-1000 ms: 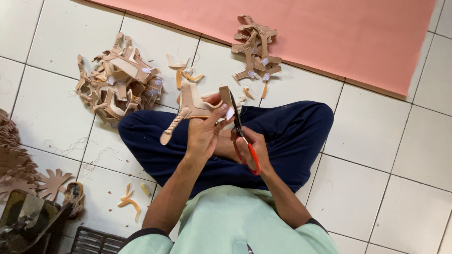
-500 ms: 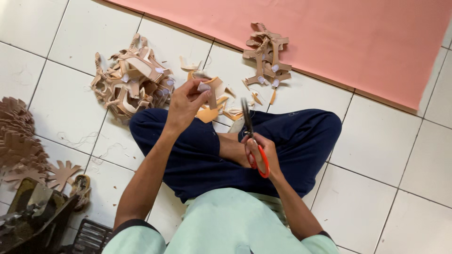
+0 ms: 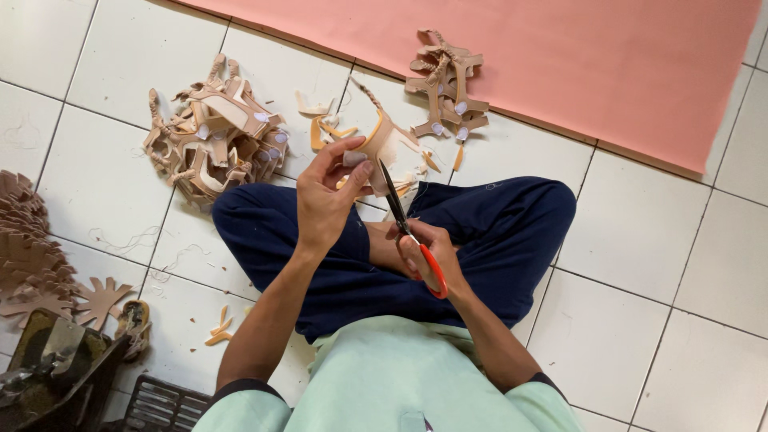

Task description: The person sits on the workshop floor with a pile of shoe upper components and uses red-handled scissors to trim excess material from the edges of each piece. They pick up one component at a time, cut off small scraps, drop the trimmings aside, and place the finished piece on a growing pile.

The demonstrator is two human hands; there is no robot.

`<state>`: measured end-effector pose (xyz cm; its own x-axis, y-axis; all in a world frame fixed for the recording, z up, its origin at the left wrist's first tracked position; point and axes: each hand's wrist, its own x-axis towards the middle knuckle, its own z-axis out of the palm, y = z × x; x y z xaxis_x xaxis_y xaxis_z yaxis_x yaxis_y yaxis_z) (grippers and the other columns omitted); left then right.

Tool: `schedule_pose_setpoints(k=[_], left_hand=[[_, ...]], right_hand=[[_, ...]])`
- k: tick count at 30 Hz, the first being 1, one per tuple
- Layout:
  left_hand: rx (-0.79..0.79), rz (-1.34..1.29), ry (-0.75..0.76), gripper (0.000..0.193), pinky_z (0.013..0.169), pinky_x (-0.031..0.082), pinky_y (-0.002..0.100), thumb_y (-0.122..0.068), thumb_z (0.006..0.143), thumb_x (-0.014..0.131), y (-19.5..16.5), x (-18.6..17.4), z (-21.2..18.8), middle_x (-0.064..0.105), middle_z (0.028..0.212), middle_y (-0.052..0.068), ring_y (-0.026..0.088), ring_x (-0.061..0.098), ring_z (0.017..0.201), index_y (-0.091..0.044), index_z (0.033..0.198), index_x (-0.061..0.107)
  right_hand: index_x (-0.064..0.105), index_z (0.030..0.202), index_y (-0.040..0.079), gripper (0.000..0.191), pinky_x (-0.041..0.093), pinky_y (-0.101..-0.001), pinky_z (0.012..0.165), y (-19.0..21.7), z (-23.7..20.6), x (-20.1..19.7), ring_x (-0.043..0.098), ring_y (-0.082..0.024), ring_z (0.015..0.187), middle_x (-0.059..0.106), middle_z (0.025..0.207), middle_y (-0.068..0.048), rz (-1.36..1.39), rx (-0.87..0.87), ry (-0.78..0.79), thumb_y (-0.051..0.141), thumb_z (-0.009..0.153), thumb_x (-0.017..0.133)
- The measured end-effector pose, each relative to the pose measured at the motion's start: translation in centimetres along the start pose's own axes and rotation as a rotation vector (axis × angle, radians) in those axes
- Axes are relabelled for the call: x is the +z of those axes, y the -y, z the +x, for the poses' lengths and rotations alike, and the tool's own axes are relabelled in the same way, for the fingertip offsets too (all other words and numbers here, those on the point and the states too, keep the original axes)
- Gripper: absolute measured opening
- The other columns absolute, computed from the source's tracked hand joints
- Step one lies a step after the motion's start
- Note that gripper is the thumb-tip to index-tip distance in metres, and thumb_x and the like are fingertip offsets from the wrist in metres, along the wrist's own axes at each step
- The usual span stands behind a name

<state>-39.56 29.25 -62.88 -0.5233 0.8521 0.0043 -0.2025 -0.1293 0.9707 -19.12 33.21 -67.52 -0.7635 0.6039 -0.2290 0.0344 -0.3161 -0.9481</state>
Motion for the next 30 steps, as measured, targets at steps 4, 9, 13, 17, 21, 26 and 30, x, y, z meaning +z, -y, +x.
schedule_pose_setpoints(k=[4,9,13,17,21,26,30], left_hand=[[-0.01,-0.048,0.011,0.037,0.081,0.07,0.034,-0.004,0.098,0.07,0.0,0.1,0.0,0.067,0.113,0.01,0.015,0.071,0.103,0.004,0.133,0.059],[-0.063,-0.094,-0.001,0.038,0.08,0.069,0.032,-0.004,0.097,0.071,0.2,-0.1,-0.2,0.066,0.111,0.009,0.016,0.071,0.102,0.003,0.133,0.06],[-0.104,-0.117,-0.011,0.038,0.078,0.067,0.032,-0.006,0.096,0.072,0.9,-0.7,-0.1,0.066,0.109,0.007,0.015,0.07,0.099,0.003,0.132,0.06],[-0.258,-0.283,-0.001,0.029,0.082,0.066,0.031,-0.008,0.097,0.069,1.9,-2.0,1.0,0.07,0.107,0.007,0.014,0.071,0.095,0.002,0.124,0.061],[-0.363,-0.397,-0.022,0.024,0.08,0.063,0.03,-0.003,0.096,0.07,2.8,-3.1,1.3,0.067,0.102,0.007,0.014,0.069,0.091,-0.001,0.118,0.06],[-0.424,-0.495,-0.029,0.024,0.077,0.063,0.028,-0.002,0.095,0.07,3.3,-2.9,0.5,0.066,0.104,0.006,0.013,0.069,0.092,-0.004,0.117,0.061],[-0.439,-0.579,-0.064,0.027,0.078,0.064,0.028,-0.001,0.095,0.07,2.9,-2.2,0.0,0.065,0.106,0.005,0.012,0.069,0.094,-0.003,0.119,0.059]], right_hand=[[0.064,0.096,-0.001,0.061,0.033,-0.0198,0.036,-0.6,-0.1,-0.1,0.042,-0.003,0.039,0.045,0.052,0.005,0.055,0.035,-0.015,0.06,0.092,0.067],[0.065,0.094,-0.003,0.056,0.032,-0.0199,0.033,-1.5,-0.2,-0.1,0.04,-0.004,0.036,0.045,0.05,0.004,0.082,-0.007,-0.042,0.053,0.095,0.068],[0.065,0.096,-0.004,0.05,0.031,-0.0197,0.032,-1.8,0.0,0.3,0.038,-0.004,0.034,0.044,0.049,0.004,0.12,0.01,-0.047,0.047,0.097,0.069],[0.065,0.097,-0.004,0.052,0.034,-0.0205,0.034,-1.5,0.1,0.1,0.042,-0.005,0.036,0.048,0.051,0.003,0.019,0.005,-0.02,0.048,0.098,0.066],[0.066,0.102,-0.002,0.055,0.037,-0.0195,0.039,-0.9,-0.1,-0.4,0.046,-0.004,0.044,0.05,0.057,0.004,-0.071,-0.016,0.061,0.053,0.1,0.06],[0.065,0.098,-0.002,0.054,0.037,-0.0199,0.038,-1.0,0.1,-0.5,0.044,-0.005,0.04,0.046,0.053,0.004,-0.002,0.009,0.081,0.052,0.1,0.061],[0.064,0.096,-0.003,0.049,0.034,-0.0197,0.036,-1.4,0.1,-0.3,0.041,-0.005,0.038,0.045,0.052,0.004,0.034,0.007,0.042,0.045,0.1,0.064]])
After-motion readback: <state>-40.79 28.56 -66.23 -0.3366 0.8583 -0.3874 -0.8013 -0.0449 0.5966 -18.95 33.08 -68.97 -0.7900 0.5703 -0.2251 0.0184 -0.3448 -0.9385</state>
